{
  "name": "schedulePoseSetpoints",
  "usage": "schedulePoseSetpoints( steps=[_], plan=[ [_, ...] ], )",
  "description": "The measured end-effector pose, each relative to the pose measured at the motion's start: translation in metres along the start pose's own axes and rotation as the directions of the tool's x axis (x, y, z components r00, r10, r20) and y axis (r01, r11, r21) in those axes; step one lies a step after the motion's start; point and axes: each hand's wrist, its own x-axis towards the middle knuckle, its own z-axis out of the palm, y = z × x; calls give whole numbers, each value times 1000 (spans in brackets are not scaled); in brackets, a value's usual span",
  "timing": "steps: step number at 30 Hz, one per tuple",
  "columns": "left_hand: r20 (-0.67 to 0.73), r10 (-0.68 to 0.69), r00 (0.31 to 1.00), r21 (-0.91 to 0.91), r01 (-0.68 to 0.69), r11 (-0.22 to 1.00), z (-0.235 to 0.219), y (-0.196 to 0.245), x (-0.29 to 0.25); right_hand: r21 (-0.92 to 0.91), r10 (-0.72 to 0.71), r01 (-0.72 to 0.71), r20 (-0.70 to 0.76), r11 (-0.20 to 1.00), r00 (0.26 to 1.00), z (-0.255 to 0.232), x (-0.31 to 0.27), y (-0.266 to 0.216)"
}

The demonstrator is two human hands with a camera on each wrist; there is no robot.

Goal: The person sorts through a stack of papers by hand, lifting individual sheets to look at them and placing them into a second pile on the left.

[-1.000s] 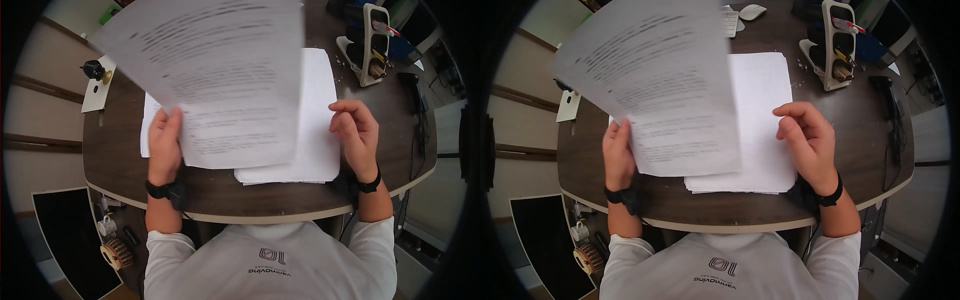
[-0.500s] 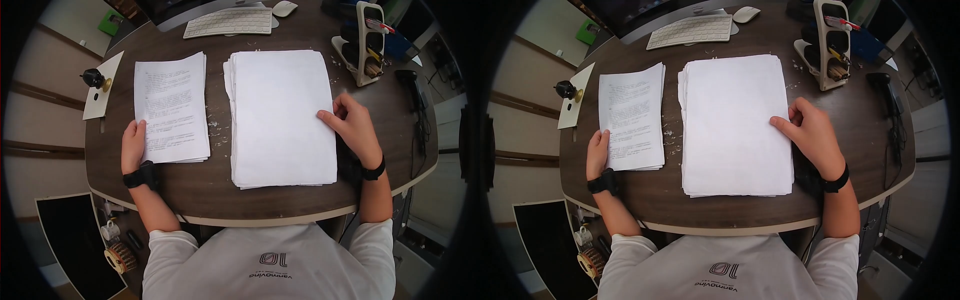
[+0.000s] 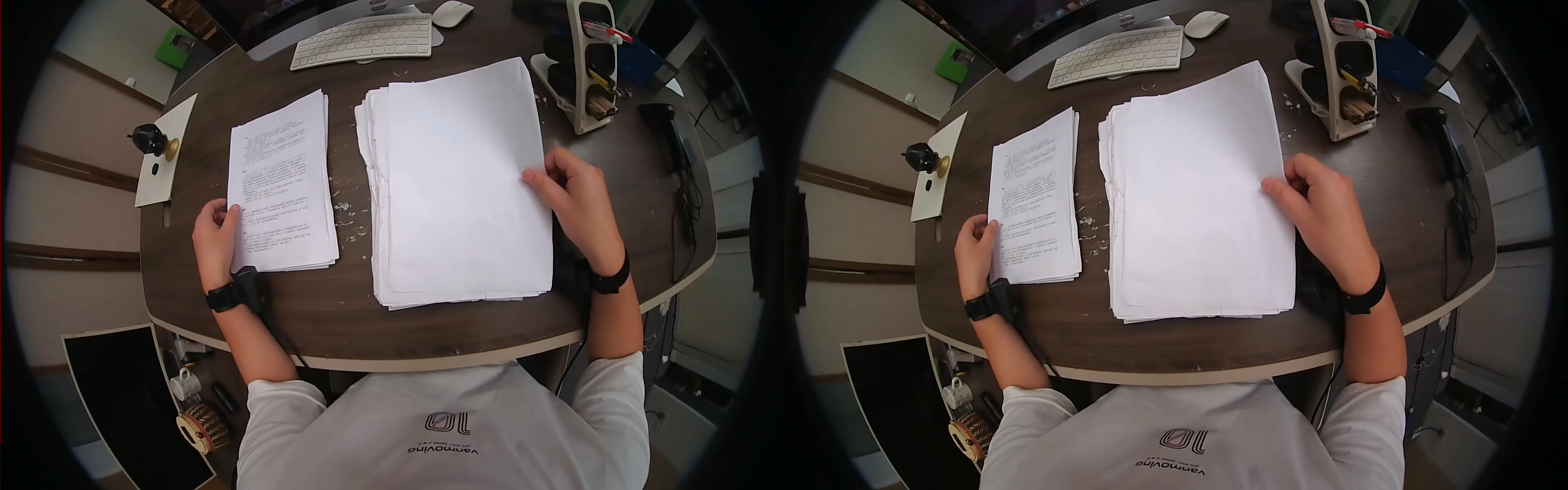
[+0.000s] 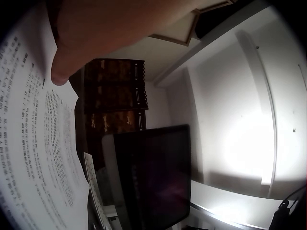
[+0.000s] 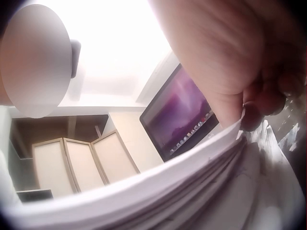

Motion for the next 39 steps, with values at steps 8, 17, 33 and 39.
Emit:
schedulePoseSetpoints(
  steps=[8,17,33,39],
  plan=[
    [52,38,998,-8,-38,999,4,-8,1,151,21,-15,-40,988,999,-1,2,-1],
    [-203,176,963,41,-171,984,5,31,-11,284,15,-15,2,959,1000,0,-2,-6],
    [240,103,965,-840,153,520,1,61,-33,512,-14,34,-43,859,999,15,-6,-9],
    [114,-32,993,-427,78,901,-1,3,0,5,52,-52,-53,999,997,13,6,4]
  ],
)
